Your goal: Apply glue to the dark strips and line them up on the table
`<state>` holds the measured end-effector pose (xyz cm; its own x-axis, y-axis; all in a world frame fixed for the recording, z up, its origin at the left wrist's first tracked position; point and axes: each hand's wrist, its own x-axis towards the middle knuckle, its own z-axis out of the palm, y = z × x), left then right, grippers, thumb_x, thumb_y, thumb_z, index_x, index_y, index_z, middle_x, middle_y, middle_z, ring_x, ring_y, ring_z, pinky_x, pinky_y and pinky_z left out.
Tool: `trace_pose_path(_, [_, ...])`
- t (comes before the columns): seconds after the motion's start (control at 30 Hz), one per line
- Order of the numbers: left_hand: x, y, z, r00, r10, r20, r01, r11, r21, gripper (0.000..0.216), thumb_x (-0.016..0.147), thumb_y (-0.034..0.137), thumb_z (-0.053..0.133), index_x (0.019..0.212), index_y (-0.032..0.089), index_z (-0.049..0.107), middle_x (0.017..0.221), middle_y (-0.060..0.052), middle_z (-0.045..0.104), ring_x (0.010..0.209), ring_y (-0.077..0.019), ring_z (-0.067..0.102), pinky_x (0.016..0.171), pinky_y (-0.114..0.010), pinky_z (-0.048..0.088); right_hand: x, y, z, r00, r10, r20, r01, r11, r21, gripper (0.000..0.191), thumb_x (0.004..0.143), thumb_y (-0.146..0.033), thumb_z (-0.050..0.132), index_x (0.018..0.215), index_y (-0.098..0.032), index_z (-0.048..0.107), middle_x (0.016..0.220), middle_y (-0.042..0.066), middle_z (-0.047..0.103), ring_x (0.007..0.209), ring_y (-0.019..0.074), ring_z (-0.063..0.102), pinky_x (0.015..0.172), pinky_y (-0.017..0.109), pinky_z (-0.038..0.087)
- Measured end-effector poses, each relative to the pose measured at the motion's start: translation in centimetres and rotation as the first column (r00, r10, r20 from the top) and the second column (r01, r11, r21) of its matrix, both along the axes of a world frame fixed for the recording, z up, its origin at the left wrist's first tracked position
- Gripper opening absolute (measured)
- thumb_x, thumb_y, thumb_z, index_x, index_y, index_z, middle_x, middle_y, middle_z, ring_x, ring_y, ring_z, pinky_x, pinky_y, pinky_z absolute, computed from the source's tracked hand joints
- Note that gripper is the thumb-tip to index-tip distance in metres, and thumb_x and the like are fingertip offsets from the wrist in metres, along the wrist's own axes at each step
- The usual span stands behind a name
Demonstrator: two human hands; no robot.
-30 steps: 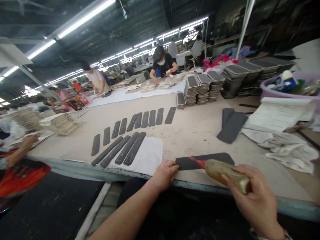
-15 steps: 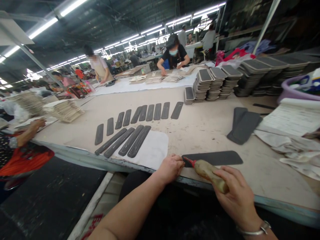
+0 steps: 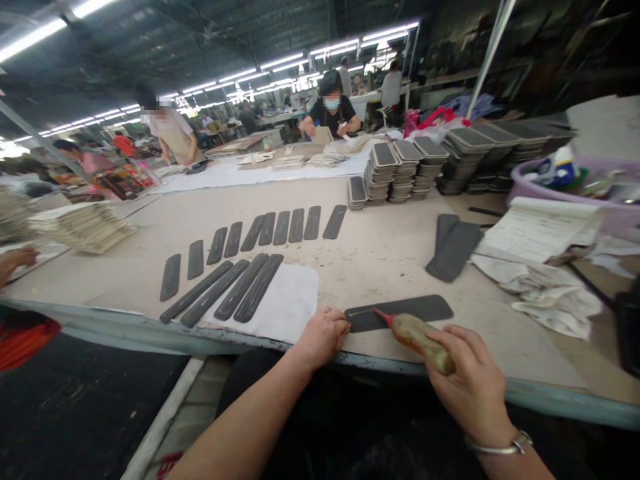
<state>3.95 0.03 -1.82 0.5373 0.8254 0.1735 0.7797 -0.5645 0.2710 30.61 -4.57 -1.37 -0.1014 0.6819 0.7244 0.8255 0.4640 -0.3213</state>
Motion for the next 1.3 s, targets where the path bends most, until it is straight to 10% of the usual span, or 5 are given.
trace_pose_path(0.6, [-0.1, 0.1, -0.1, 0.999, 0.007, 0.053, -0.008, 1.000, 0.023, 0.018, 0.091, 0.019, 0.054, 0.084, 0.017, 0.072, 0.088, -0.005, 0.069, 0.086, -0.0184, 0.060, 0.082, -0.031, 0.051, 5.6, 0.5, 0.0, 0.875, -0.482, -0.048, 0.483, 0.875, 0.012, 0.025, 0.079, -0.034, 0.064, 0.099, -0.020, 0.065, 0.098, 0.010, 0.061, 0.089, 0.0295, 0.061, 0.073, 0.041, 0.050])
trace_pose_path(1.03, [0.0, 0.5, 0.1, 0.999, -0.034, -0.041, 0.033, 0.999, -0.015, 0.025, 0.093, 0.020, 0.049, 0.078, 0.017, 0.070, 0.086, -0.004, 0.067, 0.081, -0.0158, 0.060, 0.084, -0.030, 0.047, -0.9, 0.0, 0.6, 0.993, 0.047, -0.110, -0.049, 0.999, -0.014, 0.022, 0.085, -0.034, 0.061, 0.102, -0.020, 0.057, 0.100, 0.010, 0.057, 0.089, 0.0251, 0.058, 0.077, 0.041, 0.049])
trace_pose_path(1.3, [0.0, 0.4, 0.1, 0.998, -0.035, -0.051, 0.033, 0.999, -0.026, 0.025, 0.092, 0.020, 0.050, 0.079, 0.018, 0.070, 0.086, -0.005, 0.067, 0.083, -0.0170, 0.059, 0.085, -0.031, 0.047, -2.5, 0.3, 0.1, 0.987, 0.130, -0.093, -0.135, 0.990, -0.050, 0.020, 0.085, -0.031, 0.061, 0.103, -0.021, 0.057, 0.103, 0.008, 0.056, 0.092, 0.0208, 0.058, 0.078, 0.034, 0.049])
